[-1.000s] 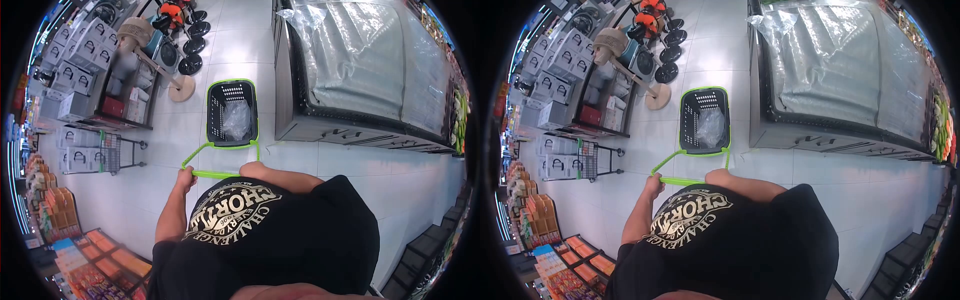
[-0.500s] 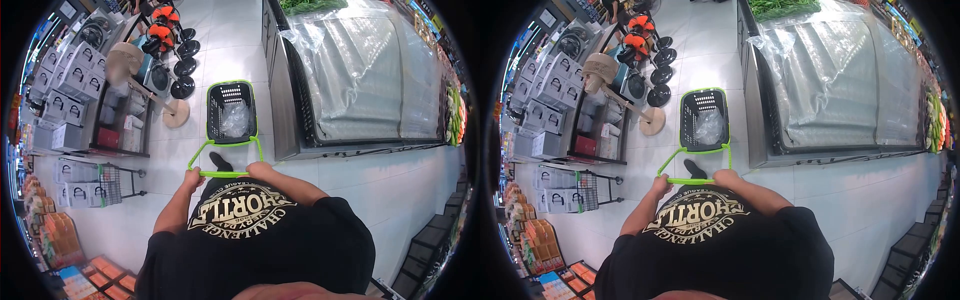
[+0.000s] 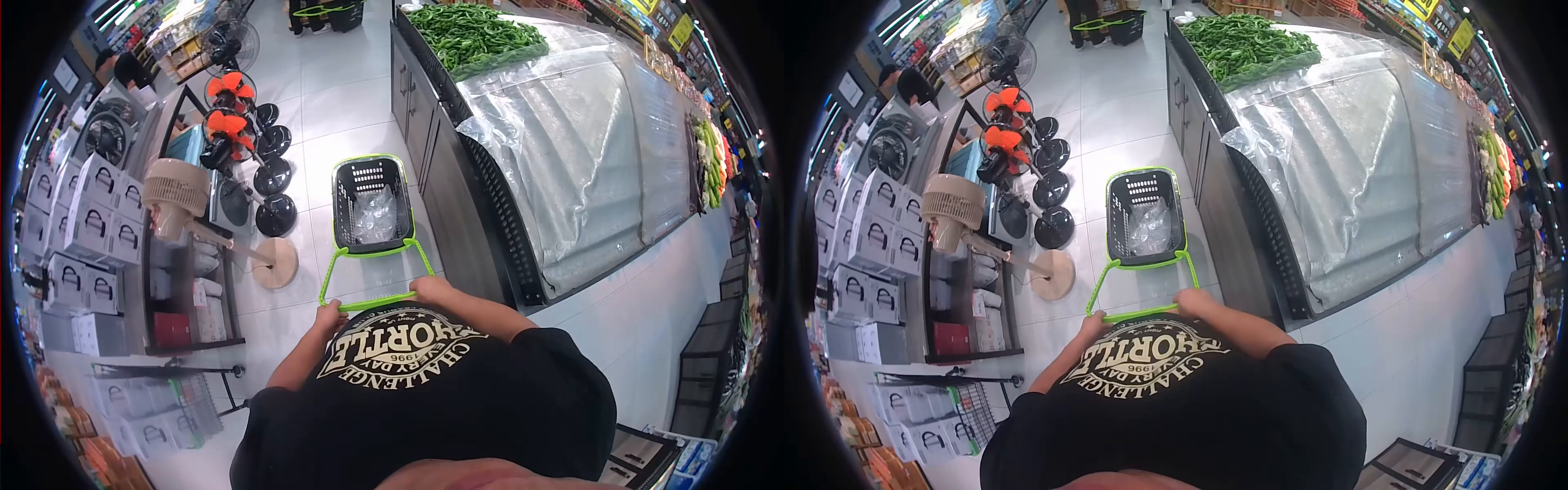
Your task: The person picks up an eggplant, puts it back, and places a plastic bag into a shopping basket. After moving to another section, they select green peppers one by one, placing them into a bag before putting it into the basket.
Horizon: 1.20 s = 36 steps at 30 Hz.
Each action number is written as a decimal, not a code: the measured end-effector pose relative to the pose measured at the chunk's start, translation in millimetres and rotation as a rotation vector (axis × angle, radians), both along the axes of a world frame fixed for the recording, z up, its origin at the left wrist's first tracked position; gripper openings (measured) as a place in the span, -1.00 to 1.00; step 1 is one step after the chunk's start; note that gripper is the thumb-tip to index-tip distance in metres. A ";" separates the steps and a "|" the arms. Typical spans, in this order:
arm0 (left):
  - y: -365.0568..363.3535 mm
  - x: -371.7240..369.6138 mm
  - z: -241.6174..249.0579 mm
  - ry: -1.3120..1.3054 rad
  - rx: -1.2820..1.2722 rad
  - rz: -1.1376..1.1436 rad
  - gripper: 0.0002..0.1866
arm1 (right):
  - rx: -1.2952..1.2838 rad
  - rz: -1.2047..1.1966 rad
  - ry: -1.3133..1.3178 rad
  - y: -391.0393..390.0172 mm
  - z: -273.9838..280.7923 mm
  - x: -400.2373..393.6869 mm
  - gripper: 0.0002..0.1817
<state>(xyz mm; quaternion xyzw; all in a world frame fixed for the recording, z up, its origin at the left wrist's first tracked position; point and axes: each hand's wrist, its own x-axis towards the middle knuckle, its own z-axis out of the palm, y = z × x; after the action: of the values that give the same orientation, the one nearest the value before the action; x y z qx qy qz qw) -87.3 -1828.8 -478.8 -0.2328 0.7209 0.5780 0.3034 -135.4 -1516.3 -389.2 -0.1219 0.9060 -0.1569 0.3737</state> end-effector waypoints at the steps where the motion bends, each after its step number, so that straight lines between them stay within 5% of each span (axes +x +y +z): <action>1: 8.4 -11.6 -15.3 -0.025 -0.028 -0.009 -0.63 | -0.016 0.010 -0.027 11.3 -20.2 -14.8 -0.44; 7: -20.6 -84.4 -40.6 0.159 -0.060 -0.109 -0.52 | 0.043 -0.014 0.122 -2.9 -11.5 -53.7 -0.38; 10: -16.4 -98.6 -115.1 0.212 -0.226 -0.007 -0.33 | 0.011 0.015 0.098 3.9 -17.4 -89.5 -0.26; 11: 2.0 -114.2 -25.1 0.004 -0.207 0.144 -0.13 | 0.028 0.028 0.105 0.8 -7.7 -99.2 -0.25; 15: 7.1 -154.4 -26.4 0.017 -0.222 -0.019 0.01 | 0.060 0.088 0.077 10.2 -26.6 -148.5 -0.23; 16: 2.3 -162.8 -76.4 0.144 -0.379 -0.083 -0.15 | 0.056 0.098 0.086 11.7 -30.7 -159.2 -0.23; 20: 0.9 -228.3 -47.5 0.062 -0.323 -0.213 -0.44 | 0.032 0.061 0.127 16.5 -42.5 -214.5 -0.25; 29: -1.4 -396.7 -40.2 0.074 -0.341 -0.447 -0.19 | -0.123 -0.022 0.308 34.9 -61.7 -370.7 -0.32; 30: 5.8 -414.1 -9.6 0.073 -0.348 -0.486 -0.18 | -0.113 -0.072 0.305 36.8 -65.3 -385.7 -0.32; 36: -6.0 -494.1 -47.9 0.152 -0.462 -0.548 -0.15 | -0.111 -0.187 0.283 27.7 -75.3 -450.2 -0.27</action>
<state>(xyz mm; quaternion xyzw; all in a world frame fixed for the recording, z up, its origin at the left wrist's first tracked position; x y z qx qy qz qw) -581.4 -1834.8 -526.7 -0.0499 0.8886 0.3128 0.3319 -585.5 -1488.7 -464.5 -0.0786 0.9469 -0.2220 0.2189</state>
